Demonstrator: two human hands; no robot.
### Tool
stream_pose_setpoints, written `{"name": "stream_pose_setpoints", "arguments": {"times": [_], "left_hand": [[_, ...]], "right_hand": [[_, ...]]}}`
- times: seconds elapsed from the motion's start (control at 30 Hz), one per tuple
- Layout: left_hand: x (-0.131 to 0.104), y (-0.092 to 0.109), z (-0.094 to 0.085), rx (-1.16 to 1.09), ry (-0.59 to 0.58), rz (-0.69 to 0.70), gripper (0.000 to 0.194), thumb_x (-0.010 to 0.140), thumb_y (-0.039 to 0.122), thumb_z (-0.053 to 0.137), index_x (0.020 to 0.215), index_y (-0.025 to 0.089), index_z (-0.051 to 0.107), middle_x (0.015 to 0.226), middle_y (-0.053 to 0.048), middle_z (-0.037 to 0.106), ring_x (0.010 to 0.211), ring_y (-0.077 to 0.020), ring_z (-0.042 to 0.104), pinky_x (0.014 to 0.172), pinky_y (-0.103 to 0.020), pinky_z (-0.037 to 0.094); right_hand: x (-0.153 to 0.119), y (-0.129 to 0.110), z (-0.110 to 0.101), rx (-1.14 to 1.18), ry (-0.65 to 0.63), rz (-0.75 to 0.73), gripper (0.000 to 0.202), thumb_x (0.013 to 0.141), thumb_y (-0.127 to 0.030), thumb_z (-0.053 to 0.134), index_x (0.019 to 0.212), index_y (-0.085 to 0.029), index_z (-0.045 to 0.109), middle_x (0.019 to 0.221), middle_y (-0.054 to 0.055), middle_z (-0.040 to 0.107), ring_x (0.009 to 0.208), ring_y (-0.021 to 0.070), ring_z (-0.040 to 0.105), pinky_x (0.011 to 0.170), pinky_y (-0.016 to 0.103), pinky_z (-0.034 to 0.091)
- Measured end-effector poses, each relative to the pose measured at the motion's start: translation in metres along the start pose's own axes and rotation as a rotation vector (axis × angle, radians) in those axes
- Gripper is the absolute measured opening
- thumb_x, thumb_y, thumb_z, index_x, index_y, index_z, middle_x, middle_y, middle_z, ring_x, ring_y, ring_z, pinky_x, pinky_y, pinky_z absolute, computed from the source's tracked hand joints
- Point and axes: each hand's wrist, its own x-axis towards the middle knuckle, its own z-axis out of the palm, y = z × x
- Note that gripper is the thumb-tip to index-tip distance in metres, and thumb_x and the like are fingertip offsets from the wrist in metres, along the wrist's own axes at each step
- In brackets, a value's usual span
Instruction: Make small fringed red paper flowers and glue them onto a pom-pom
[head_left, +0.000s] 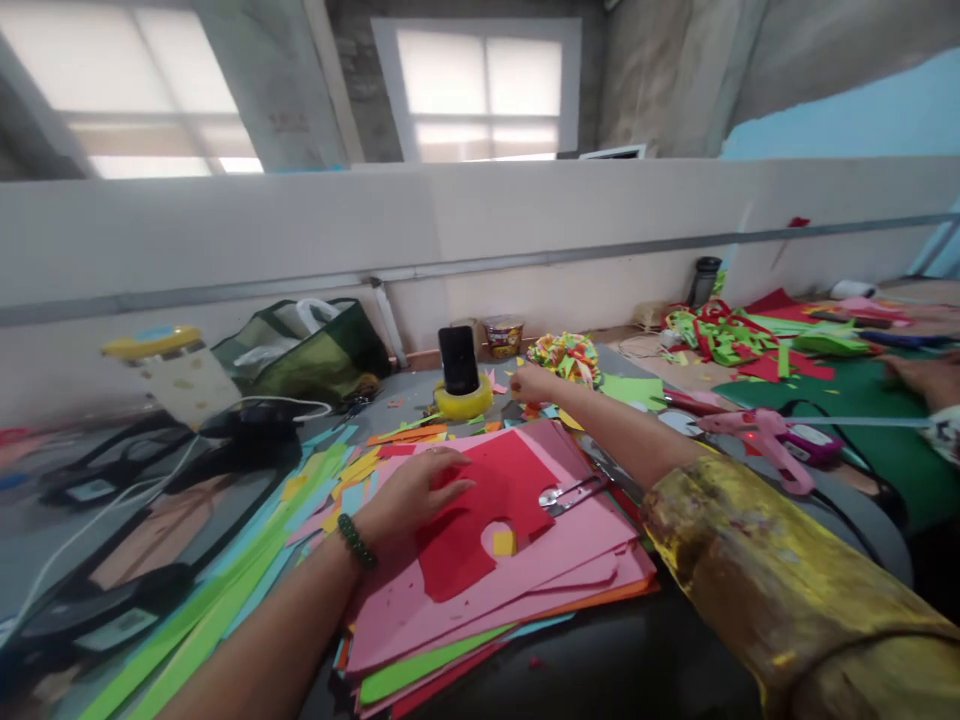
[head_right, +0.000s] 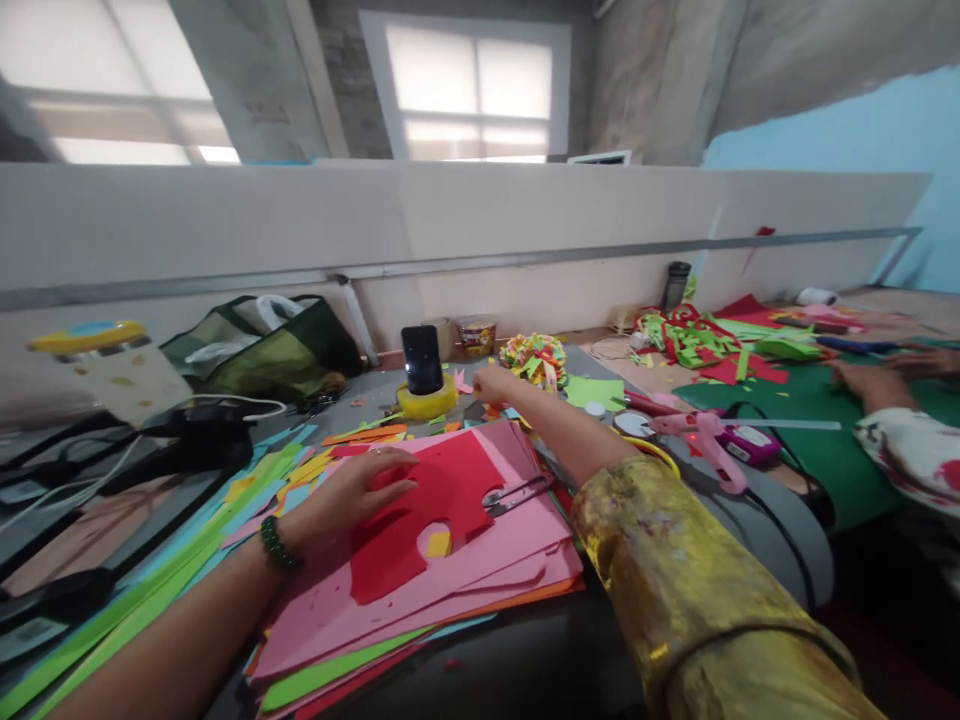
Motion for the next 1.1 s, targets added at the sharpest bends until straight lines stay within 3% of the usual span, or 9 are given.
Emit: {"name": "stream_pose_setpoints", "arguments": {"times": [0.1,0.27,0.4,0.5,0.57,0.67,0.8,0.93,1.1], "left_hand": [[0.002,-0.002,-0.001,-0.033,0.098,-0.033,0.031,0.075,0.046,0.059,0.090,0.023,0.074,0.100,-0.011,0.075,0.094,-0.0288,0.068,0.088,-0.038,0.050],[0.005,0.000,-0.004,-0.228,0.284,-0.165,0.039,0.070,0.056,0.063,0.083,0.021,0.074,0.093,-0.010,0.076,0.090,-0.0285,0.068,0.082,-0.037,0.052],[0.005,0.008,-0.004,-0.458,0.347,-0.246,0.049,0.066,0.062,0.068,0.088,0.020,0.074,0.096,-0.009,0.074,0.096,-0.0280,0.065,0.084,-0.036,0.050],[0.003,0.013,-0.002,-0.744,0.350,-0.321,0.059,0.064,0.068,0.068,0.097,0.020,0.071,0.101,-0.009,0.072,0.098,-0.0259,0.064,0.082,-0.035,0.050],[0.002,0.015,0.000,-0.923,0.263,-0.369,0.061,0.062,0.070,0.069,0.093,0.018,0.072,0.092,-0.009,0.073,0.088,-0.0234,0.066,0.077,-0.034,0.051],[0.000,0.017,0.002,-0.957,0.097,-0.357,0.053,0.055,0.061,0.080,0.082,0.016,0.074,0.076,-0.006,0.072,0.073,-0.0175,0.065,0.070,-0.028,0.049],[-0.001,0.018,0.002,-0.931,-0.008,-0.319,0.045,0.049,0.052,0.086,0.068,0.015,0.072,0.066,-0.005,0.071,0.064,-0.0155,0.064,0.068,-0.027,0.048],[0.000,0.018,0.005,-0.951,0.100,-0.350,0.041,0.053,0.050,0.085,0.073,0.015,0.072,0.071,-0.005,0.073,0.068,-0.0170,0.067,0.066,-0.026,0.048],[0.001,0.015,0.006,-0.902,0.091,-0.315,0.033,0.060,0.044,0.082,0.072,0.015,0.071,0.069,-0.006,0.072,0.067,-0.0187,0.067,0.067,-0.028,0.049]], "right_hand": [[-0.004,0.011,-0.013,0.223,0.186,0.027,0.032,0.093,-0.034,0.058,0.120,-0.016,0.059,0.121,0.008,0.061,0.102,0.0221,0.062,0.085,0.041,0.054],[-0.024,0.011,-0.033,0.619,0.350,-0.107,0.023,0.089,-0.037,0.051,0.088,-0.016,0.063,0.084,0.002,0.065,0.075,0.0130,0.061,0.063,0.024,0.050],[-0.051,-0.010,-0.035,0.837,0.213,-0.296,0.023,0.076,-0.040,0.060,0.072,-0.019,0.055,0.084,0.002,0.065,0.068,0.0104,0.061,0.060,0.022,0.049],[-0.067,-0.031,-0.032,0.941,-0.078,-0.492,0.027,0.066,-0.037,0.071,0.061,-0.017,0.054,0.088,0.006,0.068,0.075,0.0134,0.063,0.065,0.026,0.051],[-0.073,-0.044,-0.027,0.954,-0.239,-0.619,0.021,0.068,-0.030,0.072,0.060,-0.016,0.058,0.088,0.007,0.068,0.082,0.0145,0.063,0.073,0.027,0.050],[-0.077,-0.061,-0.019,0.913,-0.262,-0.696,0.011,0.070,-0.019,0.069,0.062,-0.016,0.063,0.083,0.004,0.068,0.085,0.0144,0.063,0.079,0.028,0.048],[-0.077,-0.069,-0.011,1.010,-0.218,-0.540,0.011,0.070,-0.014,0.064,0.080,-0.017,0.067,0.082,0.002,0.069,0.079,0.0131,0.063,0.072,0.025,0.048],[-0.077,-0.068,-0.010,1.212,-0.173,-0.248,0.026,0.078,-0.025,0.058,0.104,-0.017,0.061,0.081,0.002,0.071,0.068,0.0121,0.064,0.061,0.024,0.050],[-0.071,-0.064,-0.003,1.099,-0.074,-0.302,0.041,0.064,-0.019,0.075,0.102,-0.017,0.060,0.064,-0.005,0.066,0.060,0.0116,0.064,0.062,0.024,0.051]]}}
